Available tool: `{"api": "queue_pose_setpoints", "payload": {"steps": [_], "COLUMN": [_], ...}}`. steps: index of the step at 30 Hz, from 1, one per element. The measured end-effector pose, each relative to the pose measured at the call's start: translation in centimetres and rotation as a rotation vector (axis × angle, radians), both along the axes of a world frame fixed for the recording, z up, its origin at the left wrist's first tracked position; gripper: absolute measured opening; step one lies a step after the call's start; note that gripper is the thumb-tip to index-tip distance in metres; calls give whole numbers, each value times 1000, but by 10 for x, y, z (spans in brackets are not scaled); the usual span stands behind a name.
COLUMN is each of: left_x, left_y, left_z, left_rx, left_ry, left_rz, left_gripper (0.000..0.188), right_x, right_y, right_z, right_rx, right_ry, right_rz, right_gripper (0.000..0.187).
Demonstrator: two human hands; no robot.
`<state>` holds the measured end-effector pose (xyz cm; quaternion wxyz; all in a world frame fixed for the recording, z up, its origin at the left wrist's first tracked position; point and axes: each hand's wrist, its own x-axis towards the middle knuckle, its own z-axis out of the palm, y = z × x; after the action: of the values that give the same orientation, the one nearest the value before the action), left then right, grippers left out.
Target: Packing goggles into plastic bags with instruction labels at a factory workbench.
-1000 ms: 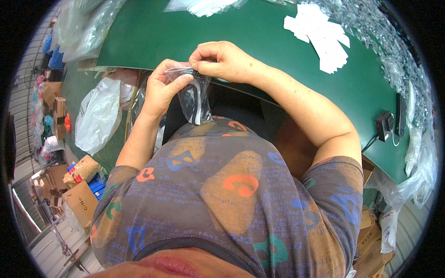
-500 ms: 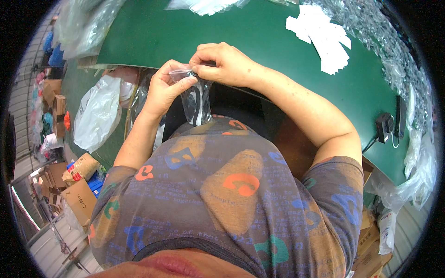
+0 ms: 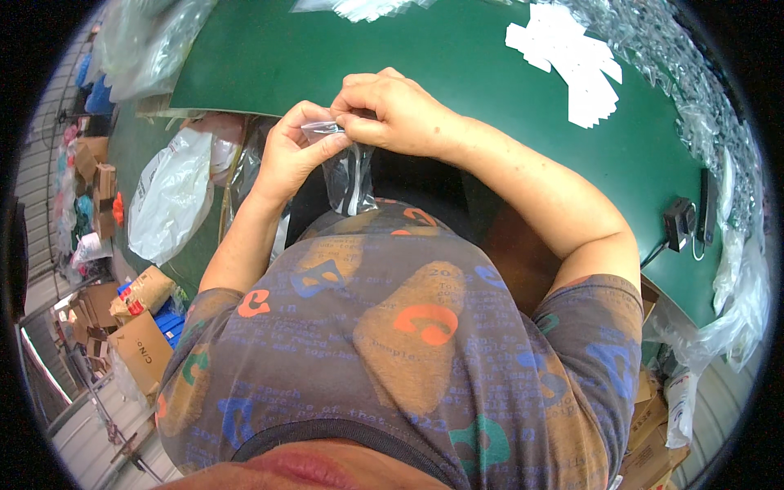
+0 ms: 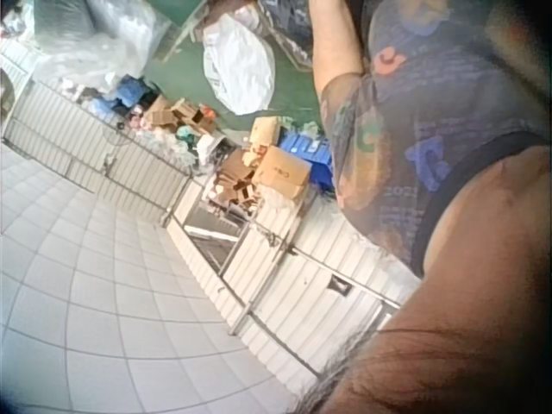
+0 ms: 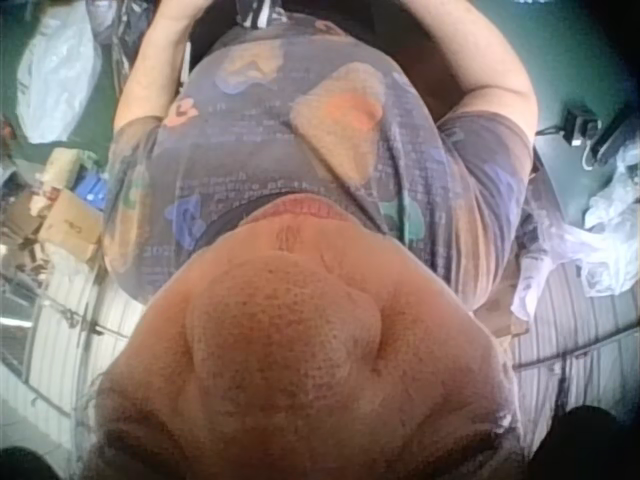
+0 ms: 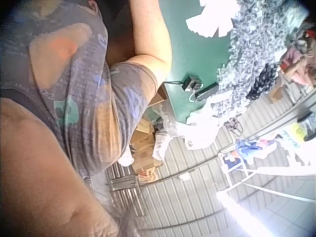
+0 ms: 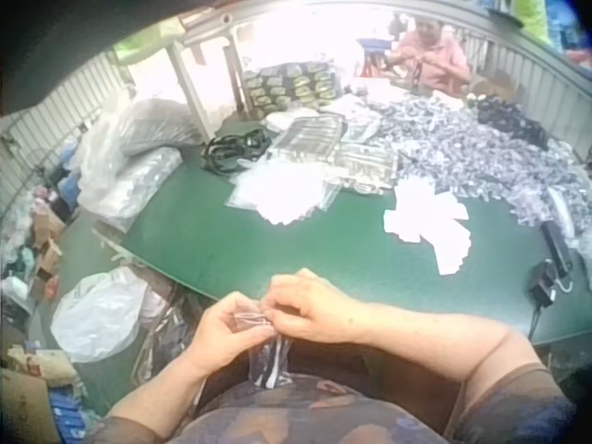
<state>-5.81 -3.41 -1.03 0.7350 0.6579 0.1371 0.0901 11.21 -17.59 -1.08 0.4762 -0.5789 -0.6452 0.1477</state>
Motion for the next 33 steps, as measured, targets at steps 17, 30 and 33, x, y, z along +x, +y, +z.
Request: {"api": "queue_pose_setpoints", "payload": {"steps": [17,30,33], "left_x": [0,4,3], "left_y": [-3,-10,-14], "left_z": [-1,-10,-7], "left_rx": [-15,10,-10], "left_ry": [11,-30,-17], "left_rz": [-23,-9,-27], "left_gripper": [35,52,60], "right_x": [1,-2,-3], "right_y": [0,-4,-5], "right_z": [3,10,10], "right_rx": [-39,-79,-81], "right_ry": [62,31,-13], "right_rz": [74,68,80], "right_gripper": [11,10,9]}}
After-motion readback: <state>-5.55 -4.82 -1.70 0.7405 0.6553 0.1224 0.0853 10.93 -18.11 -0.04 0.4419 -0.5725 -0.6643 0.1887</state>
